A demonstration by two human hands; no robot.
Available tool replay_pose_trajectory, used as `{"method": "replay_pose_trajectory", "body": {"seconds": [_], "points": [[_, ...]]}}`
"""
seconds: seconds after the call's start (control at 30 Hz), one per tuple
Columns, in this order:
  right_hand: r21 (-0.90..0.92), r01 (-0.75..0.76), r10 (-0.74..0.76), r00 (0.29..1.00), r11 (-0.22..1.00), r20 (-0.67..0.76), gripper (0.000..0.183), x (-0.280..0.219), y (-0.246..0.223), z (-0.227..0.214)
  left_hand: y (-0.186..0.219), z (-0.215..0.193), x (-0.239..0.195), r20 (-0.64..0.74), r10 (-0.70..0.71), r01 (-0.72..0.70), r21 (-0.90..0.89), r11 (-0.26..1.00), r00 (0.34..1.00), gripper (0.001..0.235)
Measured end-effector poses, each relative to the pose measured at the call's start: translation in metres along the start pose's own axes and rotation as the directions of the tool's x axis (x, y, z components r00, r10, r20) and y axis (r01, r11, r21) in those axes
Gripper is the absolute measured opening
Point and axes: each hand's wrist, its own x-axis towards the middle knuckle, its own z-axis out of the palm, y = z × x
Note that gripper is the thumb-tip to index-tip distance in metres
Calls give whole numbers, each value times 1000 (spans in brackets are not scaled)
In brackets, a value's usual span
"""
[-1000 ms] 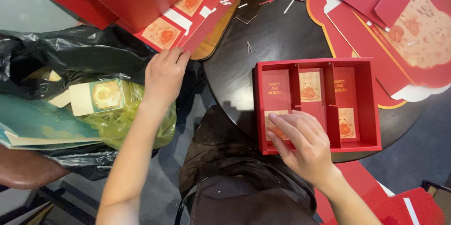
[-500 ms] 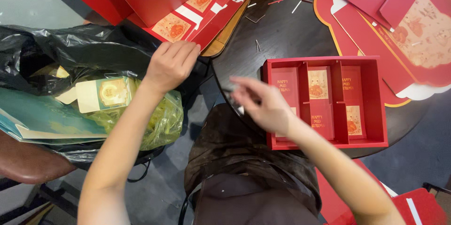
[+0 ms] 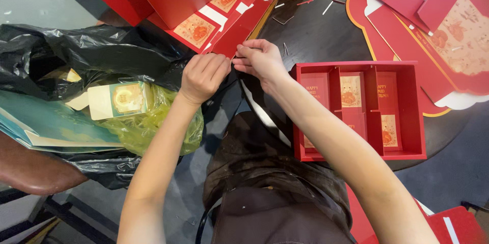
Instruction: The person assembles red cardboard boxes by folding flaps and inserting them into a larger red container. They handle multiple small red boxes with gold text and place them into a larger red box with internal dividers.
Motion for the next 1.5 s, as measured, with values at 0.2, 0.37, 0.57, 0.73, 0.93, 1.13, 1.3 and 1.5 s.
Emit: {"method": "replay_pose_trajectory", "body": {"seconds": [0.2,0.37,0.57,0.73,0.93,1.13,1.3,1.5], "points": [[62,70,-68,997,996,-40,39,3,9,1,1,4,-4,-9,4,-4,-7,1000,1000,17],[98,108,-108,994,989,-11,54,5,18,0,4,5,-3,-6,-226,219,-225,949,974,16],[146,164,-166,986,976,-1,66,0,26,4,1,-7,3,101,-439,445,-354,823,893,17],[146,233,-233,972,962,-17,69,-3,28,10,-6,-15,9,190,-337,383,-315,869,922,22],[163,264,-264,964,951,-22,64,2,34,8,-12,-9,12,244,-54,75,-77,994,968,29],[192,313,-317,948,930,-9,54,12,43,11,-6,-3,18,152,13,-16,19,1000,988,25],[334,205,-216,976,920,-3,32,12,31,6,9,-3,26,-36,-70,70,21,997,997,22],[301,239,-255,967,923,14,26,3,26,-1,40,2,33,-269,-84,56,-109,992,960,19]]}}
